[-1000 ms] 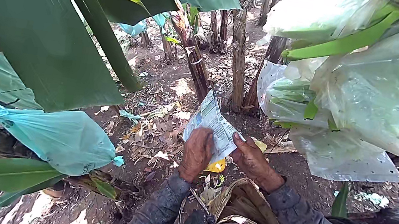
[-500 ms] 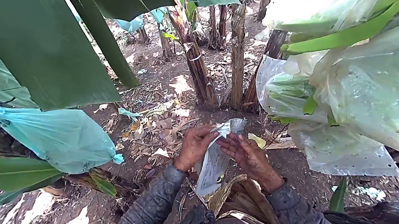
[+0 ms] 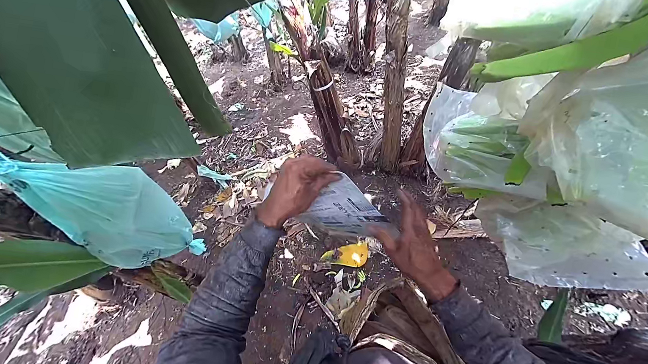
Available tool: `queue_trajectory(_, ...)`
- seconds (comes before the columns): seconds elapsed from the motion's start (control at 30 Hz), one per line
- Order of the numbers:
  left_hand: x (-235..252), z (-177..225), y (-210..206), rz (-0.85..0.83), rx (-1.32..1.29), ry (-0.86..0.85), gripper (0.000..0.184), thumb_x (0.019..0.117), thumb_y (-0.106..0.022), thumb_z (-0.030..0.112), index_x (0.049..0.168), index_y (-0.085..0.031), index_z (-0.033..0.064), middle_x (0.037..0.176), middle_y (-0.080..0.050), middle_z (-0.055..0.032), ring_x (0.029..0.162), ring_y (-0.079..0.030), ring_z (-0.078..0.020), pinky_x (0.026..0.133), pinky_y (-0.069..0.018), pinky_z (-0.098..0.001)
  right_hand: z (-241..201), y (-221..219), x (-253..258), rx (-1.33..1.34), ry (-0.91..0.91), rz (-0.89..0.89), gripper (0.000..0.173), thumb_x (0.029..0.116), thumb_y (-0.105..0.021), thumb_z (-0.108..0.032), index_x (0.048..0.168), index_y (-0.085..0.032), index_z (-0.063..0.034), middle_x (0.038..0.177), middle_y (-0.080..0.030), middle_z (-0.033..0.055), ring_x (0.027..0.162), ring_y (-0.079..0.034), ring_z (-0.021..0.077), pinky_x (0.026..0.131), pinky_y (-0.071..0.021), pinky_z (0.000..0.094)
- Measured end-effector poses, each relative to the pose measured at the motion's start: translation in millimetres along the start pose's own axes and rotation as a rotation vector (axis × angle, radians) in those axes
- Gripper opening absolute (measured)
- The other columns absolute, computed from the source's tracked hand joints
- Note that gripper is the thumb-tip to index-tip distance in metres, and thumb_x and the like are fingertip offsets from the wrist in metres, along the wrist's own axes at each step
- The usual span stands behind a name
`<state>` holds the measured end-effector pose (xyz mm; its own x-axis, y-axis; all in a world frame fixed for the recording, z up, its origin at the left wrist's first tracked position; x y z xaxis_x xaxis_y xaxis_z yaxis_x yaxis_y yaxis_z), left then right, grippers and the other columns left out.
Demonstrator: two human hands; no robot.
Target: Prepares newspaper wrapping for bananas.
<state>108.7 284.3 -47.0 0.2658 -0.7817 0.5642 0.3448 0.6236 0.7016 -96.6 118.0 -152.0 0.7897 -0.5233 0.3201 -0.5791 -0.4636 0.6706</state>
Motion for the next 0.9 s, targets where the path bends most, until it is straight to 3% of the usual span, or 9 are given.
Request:
queue_trajectory(0.07, 12, 22, -6, -0.157, -0.099, -0.145, 0.011, 0.0948, -0.072, 0.013, 0.092, -0.078, 0.0050, 0.090, -0.075, -0.0060, 0.086, -0.070, -0.0149, 0.085, -0.0574, -0.0367, -39, 3, 17, 0.225, 0.091, 0.002, 0.082, 0.0881, -0.078, -0.046, 0.152, -0.045, -0.0067, 0.151, -0.052, 0.0147, 0.139, -0.051, 0.0286, 0.114, -0.0439, 0.0509)
queue_trajectory(0.13, 19, 33, -3, -0.218, -0.122, -0.175, 0.008, 0.0932, -0.074, 0.012, 0.096, -0.076, 0.0043, 0.092, -0.074, -0.0057, 0.087, -0.070, -0.0136, 0.084, -0.0586, -0.0351, -52, 5, 37, 0.477, 0.085, -0.037, 0.038, 0.0943, -0.075, -0.030, 0.128, -0.069, -0.0131, 0.118, -0.073, 0.0035, 0.106, -0.070, 0.0146, 0.093, -0.0584, 0.0417)
queue_trajectory(0.23, 16, 11, 30, -0.290, -0.079, 0.065, 0.037, 0.0910, -0.078, 0.022, 0.125, -0.070, 0.0087, 0.104, -0.076, -0.0013, 0.094, -0.072, -0.0101, 0.090, -0.0612, -0.0370, -33, 18, 55, 0.706, 0.056, -0.047, 0.018, 0.1011, -0.066, -0.023, 0.107, -0.074, -0.0075, 0.090, -0.075, 0.0056, 0.079, -0.072, 0.0161, 0.073, -0.0628, 0.0401)
queue_trajectory(0.33, -19, -34, 47, -0.345, -0.298, 0.390, 0.048, 0.0871, -0.081, 0.015, 0.131, -0.064, 0.0063, 0.098, -0.076, -0.0089, 0.085, -0.074, -0.0187, 0.081, -0.0631, -0.0423, -5, 36, 60, 0.808, -0.030, 0.021, 0.018, 0.1007, -0.065, -0.019, 0.110, -0.072, -0.0053, 0.095, -0.075, 0.0077, 0.084, -0.073, 0.0184, 0.080, -0.0631, 0.0414)
queue_trajectory(0.4, -43, -49, 39, -0.297, -0.531, 0.483, 0.041, 0.0861, -0.080, 0.015, 0.124, -0.069, 0.0038, 0.102, -0.075, -0.0101, 0.091, -0.072, -0.0181, 0.086, -0.0608, -0.0408, 9, 41, 64, 0.838, -0.065, 0.079, 0.017, 0.0992, -0.067, -0.017, 0.111, -0.072, -0.0056, 0.095, -0.076, 0.0069, 0.085, -0.073, 0.0169, 0.081, -0.0628, 0.0390)
queue_trajectory(0.53, -70, -50, 11, -0.101, -1.019, 0.651, 0.064, 0.0816, -0.083, 0.019, 0.138, -0.057, 0.0023, 0.115, -0.073, -0.0138, 0.097, -0.072, -0.0201, 0.086, -0.0613, -0.0381, 21, 36, 67, 0.921, -0.057, 0.116, 0.017, 0.0978, -0.068, -0.012, 0.112, -0.070, -0.0041, 0.093, -0.076, 0.0057, 0.084, -0.074, 0.0144, 0.081, -0.0637, 0.0353)
queue_trajectory(0.63, -75, -44, 5, -0.090, -1.217, 0.724, 0.049, 0.0848, -0.082, 0.022, 0.125, -0.064, 0.0017, 0.109, -0.075, -0.0141, 0.093, -0.075, -0.0221, 0.084, -0.0629, -0.0412, 20, 35, 69, 0.921, -0.028, 0.127, 0.014, 0.0972, -0.067, -0.010, 0.109, -0.071, -0.0036, 0.090, -0.076, 0.0045, 0.081, -0.074, 0.0129, 0.080, -0.0639, 0.0334)
queue_trajectory(0.83, -76, -31, 11, 0.075, -0.848, 0.663, 0.011, 0.0906, -0.076, 0.011, 0.095, -0.077, 0.0010, 0.088, -0.076, -0.0103, 0.077, -0.073, -0.0158, 0.075, -0.0626, -0.0356, 26, 20, 72, 0.585, -0.129, 0.175, 0.019, 0.1000, -0.067, -0.019, 0.111, -0.070, -0.0035, 0.093, -0.075, 0.0072, 0.084, -0.074, 0.0142, 0.081, -0.0630, 0.0368)
queue_trajectory(0.9, -70, -22, 12, 0.147, -0.565, 0.636, 0.010, 0.0887, -0.079, 0.013, 0.090, -0.078, 0.0029, 0.081, -0.075, -0.0073, 0.072, -0.071, -0.0145, 0.073, -0.0619, -0.0353, 17, 12, 66, 0.377, -0.250, 0.206, 0.040, 0.0985, -0.068, -0.028, 0.128, -0.062, -0.0006, 0.114, -0.069, 0.0184, 0.105, -0.069, 0.0263, 0.094, -0.0572, 0.0479)
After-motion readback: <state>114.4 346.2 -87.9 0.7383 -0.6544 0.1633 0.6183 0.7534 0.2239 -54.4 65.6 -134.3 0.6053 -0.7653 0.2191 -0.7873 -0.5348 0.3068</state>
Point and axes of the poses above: each hand's wrist, its own x-axis towards the middle knuckle, its own y-axis out of the back of the hand, z = x × y, the point moved 1 cm from there along x, towards the middle knuckle
